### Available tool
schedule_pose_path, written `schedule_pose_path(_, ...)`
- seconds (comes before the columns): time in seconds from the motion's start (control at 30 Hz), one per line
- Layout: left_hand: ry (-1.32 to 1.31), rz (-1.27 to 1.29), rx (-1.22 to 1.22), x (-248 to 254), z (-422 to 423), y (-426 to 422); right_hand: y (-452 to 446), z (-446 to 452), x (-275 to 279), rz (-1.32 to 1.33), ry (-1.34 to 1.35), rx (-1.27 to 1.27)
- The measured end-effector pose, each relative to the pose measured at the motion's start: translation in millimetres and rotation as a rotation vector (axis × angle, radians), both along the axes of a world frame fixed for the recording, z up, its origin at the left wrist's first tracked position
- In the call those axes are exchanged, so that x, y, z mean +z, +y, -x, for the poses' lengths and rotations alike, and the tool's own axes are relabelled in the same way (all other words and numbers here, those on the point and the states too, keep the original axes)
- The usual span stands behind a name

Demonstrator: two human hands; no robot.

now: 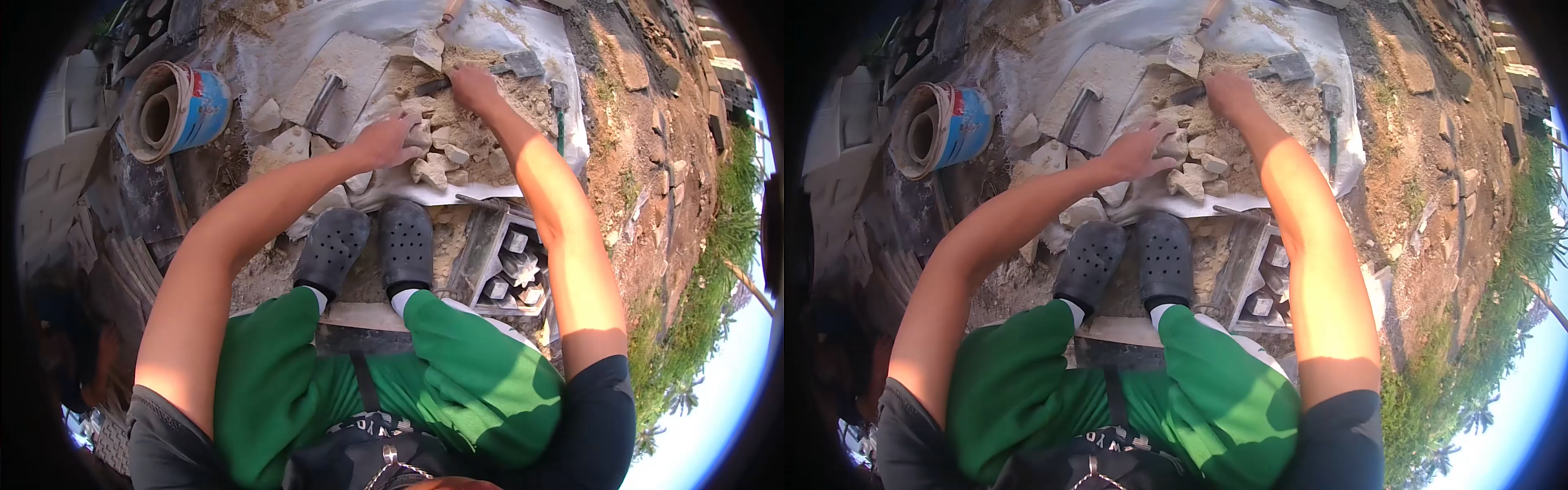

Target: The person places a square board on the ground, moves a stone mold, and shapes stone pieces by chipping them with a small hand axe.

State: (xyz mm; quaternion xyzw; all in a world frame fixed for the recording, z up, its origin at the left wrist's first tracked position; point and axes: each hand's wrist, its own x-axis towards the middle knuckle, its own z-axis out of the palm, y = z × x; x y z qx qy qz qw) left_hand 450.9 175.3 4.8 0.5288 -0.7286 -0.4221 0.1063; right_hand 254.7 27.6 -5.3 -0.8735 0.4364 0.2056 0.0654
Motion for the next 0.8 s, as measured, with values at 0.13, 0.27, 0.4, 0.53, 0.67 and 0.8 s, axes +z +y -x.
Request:
schedule_pose_path(0.13,-0.005,0.030,0.026,-11.9,5.0,1.7,-9.4,-3.6,4.6,0.015,0.126,0.190)
schedule_pose_path(0.27,-0.084,-0.032,0.072,-7.0,13.3,-11.0,0.9,11.5,18.4,0.111,-0.039,0.258)
schedule_pose_path(0.4,-0.083,-0.236,0.423,-8.2,40.6,-8.9,5.8,26.2,53.0,0.197,-0.186,0.001)
schedule_pose_path(0.53,-0.136,-0.298,0.419,-20.9,44.5,-23.7,28.9,47.5,79.0,0.277,-0.386,-0.143)
schedule_pose_path(0.67,-0.089,-0.343,0.499,-15.5,35.4,-22.1,39.3,77.9,75.7,0.336,-0.617,-0.218)
schedule_pose_path(0.8,0.024,-0.341,0.579,-4.7,9.1,-29.0,52.6,82.1,90.8,0.366,-0.785,-0.335)
